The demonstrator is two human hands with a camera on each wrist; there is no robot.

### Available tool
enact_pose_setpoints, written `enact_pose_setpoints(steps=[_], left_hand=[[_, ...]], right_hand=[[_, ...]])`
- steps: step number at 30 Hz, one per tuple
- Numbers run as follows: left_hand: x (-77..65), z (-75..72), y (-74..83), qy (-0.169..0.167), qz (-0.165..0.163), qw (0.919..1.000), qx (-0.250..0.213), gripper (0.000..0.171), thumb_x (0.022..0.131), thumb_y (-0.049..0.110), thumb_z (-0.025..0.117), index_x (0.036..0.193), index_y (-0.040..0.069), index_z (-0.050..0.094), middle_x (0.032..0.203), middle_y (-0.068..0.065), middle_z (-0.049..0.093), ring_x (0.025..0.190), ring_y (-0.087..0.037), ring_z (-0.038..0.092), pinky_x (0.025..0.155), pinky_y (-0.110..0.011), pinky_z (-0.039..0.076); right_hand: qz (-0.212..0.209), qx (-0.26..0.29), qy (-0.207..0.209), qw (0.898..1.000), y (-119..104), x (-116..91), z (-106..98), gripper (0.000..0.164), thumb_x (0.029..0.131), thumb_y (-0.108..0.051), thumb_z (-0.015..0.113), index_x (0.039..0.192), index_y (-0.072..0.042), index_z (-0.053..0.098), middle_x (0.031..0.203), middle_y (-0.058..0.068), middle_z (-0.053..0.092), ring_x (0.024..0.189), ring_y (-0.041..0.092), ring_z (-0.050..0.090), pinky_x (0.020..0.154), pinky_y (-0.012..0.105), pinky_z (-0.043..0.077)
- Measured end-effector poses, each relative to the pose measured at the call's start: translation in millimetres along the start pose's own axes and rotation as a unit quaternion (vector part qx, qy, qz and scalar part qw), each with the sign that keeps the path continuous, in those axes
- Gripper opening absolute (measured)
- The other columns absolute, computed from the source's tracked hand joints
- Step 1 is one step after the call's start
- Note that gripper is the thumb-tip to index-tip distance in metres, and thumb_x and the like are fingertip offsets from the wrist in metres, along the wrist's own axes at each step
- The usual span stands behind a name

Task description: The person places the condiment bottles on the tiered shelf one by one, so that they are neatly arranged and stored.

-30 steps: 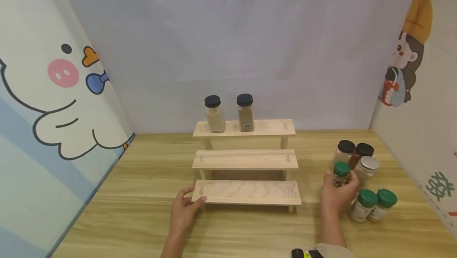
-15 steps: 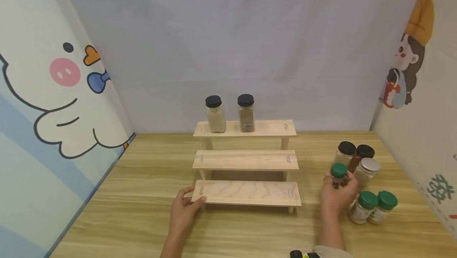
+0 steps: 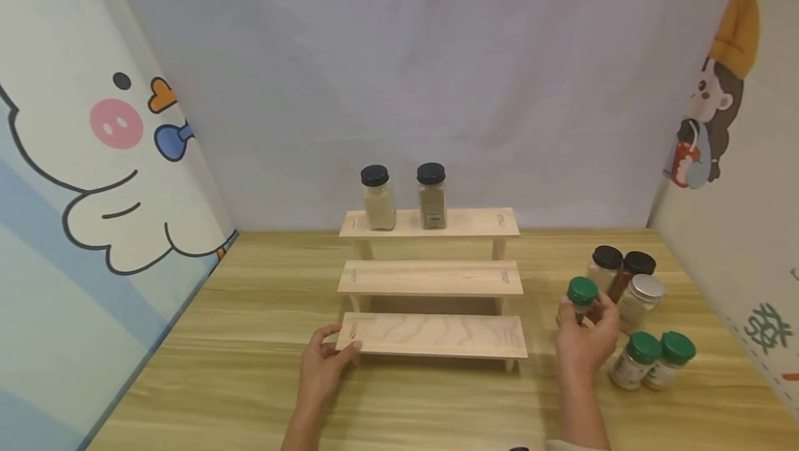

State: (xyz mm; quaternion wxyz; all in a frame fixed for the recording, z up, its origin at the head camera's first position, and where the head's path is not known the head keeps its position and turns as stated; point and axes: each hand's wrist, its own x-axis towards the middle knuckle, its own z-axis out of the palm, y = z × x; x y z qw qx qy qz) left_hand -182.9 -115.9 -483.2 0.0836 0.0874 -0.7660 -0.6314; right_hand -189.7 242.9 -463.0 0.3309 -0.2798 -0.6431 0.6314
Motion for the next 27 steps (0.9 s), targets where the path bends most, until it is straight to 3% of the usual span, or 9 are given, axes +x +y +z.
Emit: enact_pose_setpoints(steps=[5, 13, 20, 23, 27], left_hand=[[-0.5, -0.1, -0.1, -0.001, 0.002, 1.0000, -0.002, 0.051, 0.076, 0.012, 0.077, 0.119, -0.002, 0.054, 0.078, -0.011, 0.062, 0.063, -0.019, 0.058, 0.054, -0.030, 0.045], [-1.5, -0.6, 0.8, -0.007, 0.000, 0.9999, -0.009, 0.055, 0.077, 0.014, 0.076, 0.123, -0.002, 0.051, 0.081, -0.011, 0.062, 0.064, -0.019, 0.058, 0.055, -0.030, 0.044], [-1.6, -0.3, 0.2, -0.008, -0.002, 0.9999, -0.009, 0.054, 0.077, 0.014, 0.076, 0.123, -0.001, 0.052, 0.080, -0.012, 0.062, 0.065, -0.022, 0.059, 0.055, -0.031, 0.045], [-1.9, -0.7, 0.1, -0.014, 0.002, 0.9999, -0.008, 0.055, 0.078, 0.015, 0.076, 0.124, -0.001, 0.051, 0.080, -0.011, 0.062, 0.065, -0.022, 0.059, 0.054, -0.031, 0.045], [-2.4, -1.4, 0.3, -0.015, 0.003, 0.9999, -0.002, 0.055, 0.078, 0.015, 0.076, 0.124, -0.002, 0.050, 0.079, -0.010, 0.061, 0.063, -0.021, 0.058, 0.053, -0.031, 0.044]], right_hand=[[0.000, 0.040, -0.023, 0.999, -35.5, -17.4, -2.3, 0.040, 0.087, -0.011, 0.065, 0.124, -0.016, 0.052, 0.104, -0.004, 0.048, 0.098, 0.006, 0.041, 0.083, 0.031, 0.034], [-0.014, 0.038, -0.035, 0.999, -53.1, -24.2, 0.6, 0.037, 0.084, -0.009, 0.068, 0.119, -0.016, 0.056, 0.100, -0.003, 0.049, 0.095, 0.007, 0.043, 0.079, 0.031, 0.035], [-0.032, 0.061, -0.057, 0.996, -65.7, -29.2, 6.6, 0.036, 0.082, -0.005, 0.070, 0.113, -0.015, 0.056, 0.100, -0.001, 0.050, 0.093, 0.009, 0.046, 0.072, 0.020, 0.040], [-0.054, 0.070, -0.064, 0.994, -70.7, -31.2, 10.1, 0.038, 0.081, -0.005, 0.071, 0.115, -0.013, 0.056, 0.101, -0.002, 0.050, 0.092, 0.009, 0.046, 0.071, 0.019, 0.040], [-0.089, 0.040, -0.075, 0.992, -77.3, -33.1, 15.6, 0.039, 0.083, -0.008, 0.071, 0.119, -0.010, 0.057, 0.101, -0.005, 0.052, 0.092, 0.009, 0.047, 0.073, 0.023, 0.039]])
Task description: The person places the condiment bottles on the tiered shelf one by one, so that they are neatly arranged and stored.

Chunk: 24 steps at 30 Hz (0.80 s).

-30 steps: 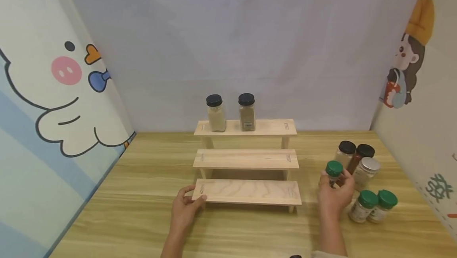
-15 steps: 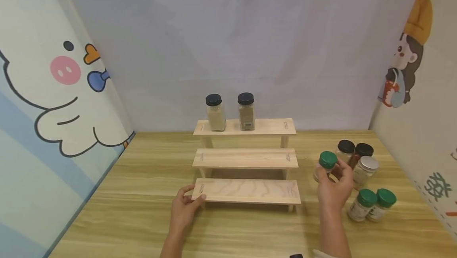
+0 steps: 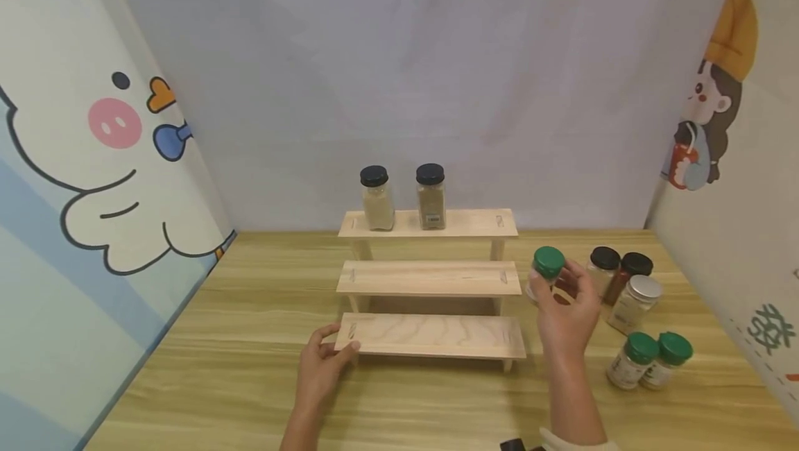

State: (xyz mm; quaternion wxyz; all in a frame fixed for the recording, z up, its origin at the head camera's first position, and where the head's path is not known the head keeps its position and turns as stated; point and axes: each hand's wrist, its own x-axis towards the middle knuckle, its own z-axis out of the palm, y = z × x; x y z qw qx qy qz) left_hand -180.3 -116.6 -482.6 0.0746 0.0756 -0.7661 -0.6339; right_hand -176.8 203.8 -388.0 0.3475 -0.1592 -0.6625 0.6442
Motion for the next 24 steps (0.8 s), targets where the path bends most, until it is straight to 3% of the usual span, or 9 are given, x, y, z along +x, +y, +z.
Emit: enact_pose_setpoints(steps=[5, 15, 24], left_hand=[[0.4, 0.9, 0.4, 0.003, -0.005, 1.0000, 0.007, 0.054, 0.077, 0.015, 0.076, 0.122, 0.000, 0.052, 0.078, -0.011, 0.061, 0.063, -0.022, 0.057, 0.055, -0.031, 0.044], [0.5, -0.2, 0.0, 0.004, -0.007, 0.9999, -0.010, 0.054, 0.078, 0.013, 0.076, 0.124, -0.002, 0.051, 0.079, -0.011, 0.062, 0.065, -0.023, 0.059, 0.054, -0.031, 0.044], [-0.1, 1.8, -0.4, 0.016, -0.013, 0.9998, 0.006, 0.052, 0.077, 0.016, 0.077, 0.122, 0.002, 0.055, 0.079, -0.010, 0.062, 0.065, -0.021, 0.057, 0.056, -0.032, 0.044]], right_hand=[[-0.031, -0.027, -0.026, 0.999, -7.3, 3.0, 6.4, 0.039, 0.084, -0.013, 0.070, 0.120, -0.008, 0.057, 0.102, -0.007, 0.054, 0.093, 0.008, 0.050, 0.075, 0.027, 0.038], [-0.098, -0.007, -0.059, 0.993, -21.3, 16.9, 23.1, 0.032, 0.083, -0.010, 0.071, 0.113, -0.004, 0.059, 0.097, -0.005, 0.057, 0.089, 0.011, 0.054, 0.071, 0.023, 0.043], [-0.103, -0.009, -0.089, 0.991, -28.1, 31.2, 36.7, 0.035, 0.085, -0.016, 0.069, 0.116, -0.005, 0.057, 0.099, -0.003, 0.057, 0.092, 0.011, 0.053, 0.073, 0.021, 0.044]])
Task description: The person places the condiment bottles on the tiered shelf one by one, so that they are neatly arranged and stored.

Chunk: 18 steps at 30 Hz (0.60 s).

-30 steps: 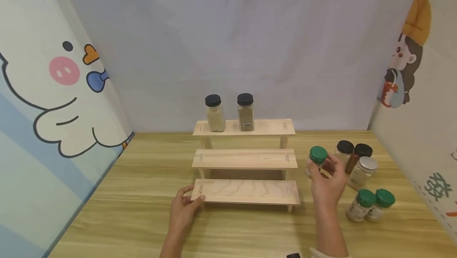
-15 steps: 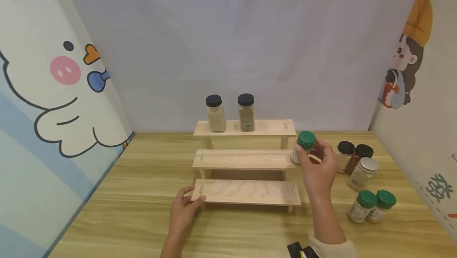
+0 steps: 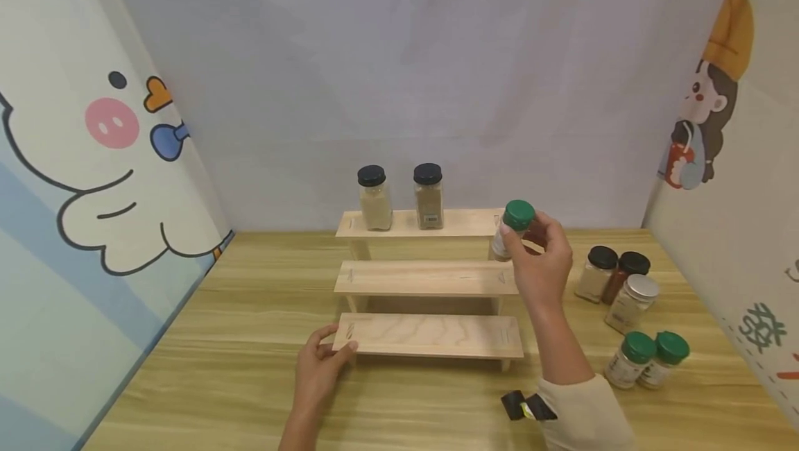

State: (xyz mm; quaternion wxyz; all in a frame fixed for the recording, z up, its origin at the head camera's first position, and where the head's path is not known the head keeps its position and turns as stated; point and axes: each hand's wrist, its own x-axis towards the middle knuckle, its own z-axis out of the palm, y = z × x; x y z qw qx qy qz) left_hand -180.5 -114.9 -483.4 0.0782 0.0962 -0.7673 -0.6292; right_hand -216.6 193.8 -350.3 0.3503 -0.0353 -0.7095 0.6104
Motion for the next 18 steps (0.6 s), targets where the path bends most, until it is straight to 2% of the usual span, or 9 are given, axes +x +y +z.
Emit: enact_pose_setpoints(steps=[9, 18], left_hand=[[-1.6, 2.2, -2.3, 0.019, -0.009, 0.9997, 0.011, 0.054, 0.075, 0.020, 0.079, 0.122, 0.005, 0.058, 0.079, -0.008, 0.063, 0.065, -0.019, 0.059, 0.057, -0.032, 0.045], [0.9, 0.3, -3.7, 0.009, -0.007, 0.9999, 0.005, 0.054, 0.074, 0.018, 0.079, 0.122, 0.004, 0.057, 0.076, -0.008, 0.063, 0.065, -0.022, 0.059, 0.056, -0.031, 0.045]], right_hand=[[-0.026, 0.002, -0.030, 0.999, -5.5, 24.4, 15.6, 0.036, 0.086, -0.014, 0.069, 0.118, -0.002, 0.057, 0.099, -0.003, 0.058, 0.090, 0.010, 0.054, 0.075, 0.023, 0.043], [-0.002, -0.035, -0.090, 0.995, -2.2, 48.7, 31.8, 0.044, 0.087, -0.023, 0.067, 0.122, 0.000, 0.054, 0.105, 0.006, 0.059, 0.093, 0.012, 0.053, 0.079, 0.026, 0.043]])
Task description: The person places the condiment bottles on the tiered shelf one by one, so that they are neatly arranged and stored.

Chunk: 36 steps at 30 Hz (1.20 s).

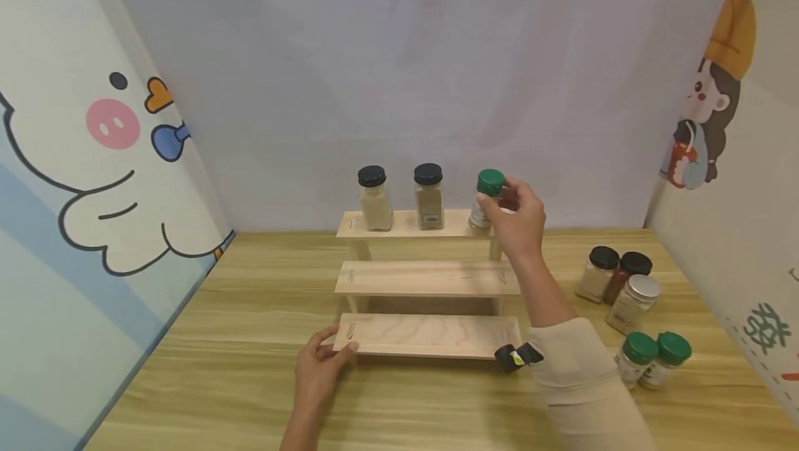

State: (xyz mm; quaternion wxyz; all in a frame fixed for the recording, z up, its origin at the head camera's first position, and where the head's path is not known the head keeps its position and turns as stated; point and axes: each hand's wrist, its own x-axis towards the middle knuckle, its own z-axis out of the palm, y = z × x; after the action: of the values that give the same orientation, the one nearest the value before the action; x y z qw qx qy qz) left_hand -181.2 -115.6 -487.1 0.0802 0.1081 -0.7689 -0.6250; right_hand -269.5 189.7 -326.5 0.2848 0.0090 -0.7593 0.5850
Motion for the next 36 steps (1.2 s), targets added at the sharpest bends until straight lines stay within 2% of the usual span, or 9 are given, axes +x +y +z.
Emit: enact_pose_setpoints(steps=[7, 11, 17, 21, 26, 32, 36], left_hand=[[1.7, -0.9, 1.1, -0.002, -0.001, 1.0000, -0.004, 0.054, 0.074, 0.018, 0.080, 0.120, 0.002, 0.058, 0.074, -0.007, 0.063, 0.062, -0.021, 0.058, 0.053, -0.028, 0.043], [2.0, -0.9, 1.5, -0.006, -0.005, 1.0000, -0.004, 0.055, 0.073, 0.019, 0.080, 0.121, 0.003, 0.057, 0.074, -0.007, 0.062, 0.062, -0.019, 0.057, 0.053, -0.028, 0.043], [2.4, -0.5, 1.3, -0.004, -0.006, 0.9999, -0.009, 0.055, 0.073, 0.016, 0.080, 0.121, 0.002, 0.057, 0.074, -0.007, 0.063, 0.062, -0.018, 0.058, 0.053, -0.028, 0.043], [2.4, -0.8, 1.6, 0.003, -0.003, 1.0000, -0.007, 0.054, 0.072, 0.014, 0.080, 0.120, 0.001, 0.058, 0.073, -0.008, 0.063, 0.062, -0.017, 0.058, 0.053, -0.028, 0.043], [0.4, -1.8, 1.8, 0.001, -0.001, 1.0000, -0.009, 0.054, 0.073, 0.014, 0.080, 0.120, 0.000, 0.057, 0.074, -0.009, 0.063, 0.063, -0.017, 0.059, 0.053, -0.028, 0.043], [-1.8, -1.1, 3.0, 0.003, -0.001, 0.9998, -0.018, 0.052, 0.074, 0.013, 0.079, 0.120, 0.001, 0.058, 0.074, -0.009, 0.064, 0.064, -0.020, 0.059, 0.053, -0.028, 0.044], [-3.1, 0.2, 3.2, 0.006, 0.006, 0.9999, -0.009, 0.051, 0.076, 0.015, 0.078, 0.121, 0.002, 0.058, 0.077, -0.008, 0.064, 0.065, -0.020, 0.059, 0.056, -0.030, 0.045]], right_hand=[[0.034, -0.010, -0.027, 0.999, 1.6, 13.3, 6.8, 0.051, 0.087, -0.028, 0.067, 0.127, -0.001, 0.051, 0.109, 0.011, 0.057, 0.094, 0.014, 0.053, 0.082, 0.029, 0.043], [0.048, -0.021, -0.029, 0.998, 4.4, 17.4, 8.1, 0.052, 0.087, -0.027, 0.067, 0.129, -0.001, 0.051, 0.112, 0.014, 0.057, 0.095, 0.016, 0.052, 0.084, 0.032, 0.043], [0.056, -0.032, -0.028, 0.998, 9.3, 19.5, 9.5, 0.053, 0.087, -0.028, 0.066, 0.131, -0.003, 0.050, 0.115, 0.016, 0.057, 0.100, 0.022, 0.053, 0.087, 0.037, 0.043], [0.060, -0.040, -0.035, 0.997, 9.5, 17.8, 8.9, 0.059, 0.087, -0.032, 0.066, 0.135, -0.005, 0.046, 0.122, 0.018, 0.054, 0.109, 0.028, 0.051, 0.090, 0.042, 0.041], [0.063, -0.050, -0.029, 0.996, 4.8, 3.5, 1.5, 0.067, 0.087, -0.037, 0.065, 0.141, -0.007, 0.039, 0.130, 0.017, 0.048, 0.118, 0.030, 0.045, 0.092, 0.046, 0.039], [0.045, -0.040, -0.028, 0.998, -1.3, -22.9, -8.0, 0.066, 0.088, -0.031, 0.065, 0.142, -0.008, 0.037, 0.134, 0.018, 0.045, 0.120, 0.032, 0.043, 0.096, 0.047, 0.034], [0.063, -0.025, -0.028, 0.997, -2.5, -39.6, -14.1, 0.064, 0.089, -0.029, 0.064, 0.144, -0.011, 0.035, 0.136, 0.016, 0.044, 0.122, 0.030, 0.042, 0.097, 0.046, 0.033]])
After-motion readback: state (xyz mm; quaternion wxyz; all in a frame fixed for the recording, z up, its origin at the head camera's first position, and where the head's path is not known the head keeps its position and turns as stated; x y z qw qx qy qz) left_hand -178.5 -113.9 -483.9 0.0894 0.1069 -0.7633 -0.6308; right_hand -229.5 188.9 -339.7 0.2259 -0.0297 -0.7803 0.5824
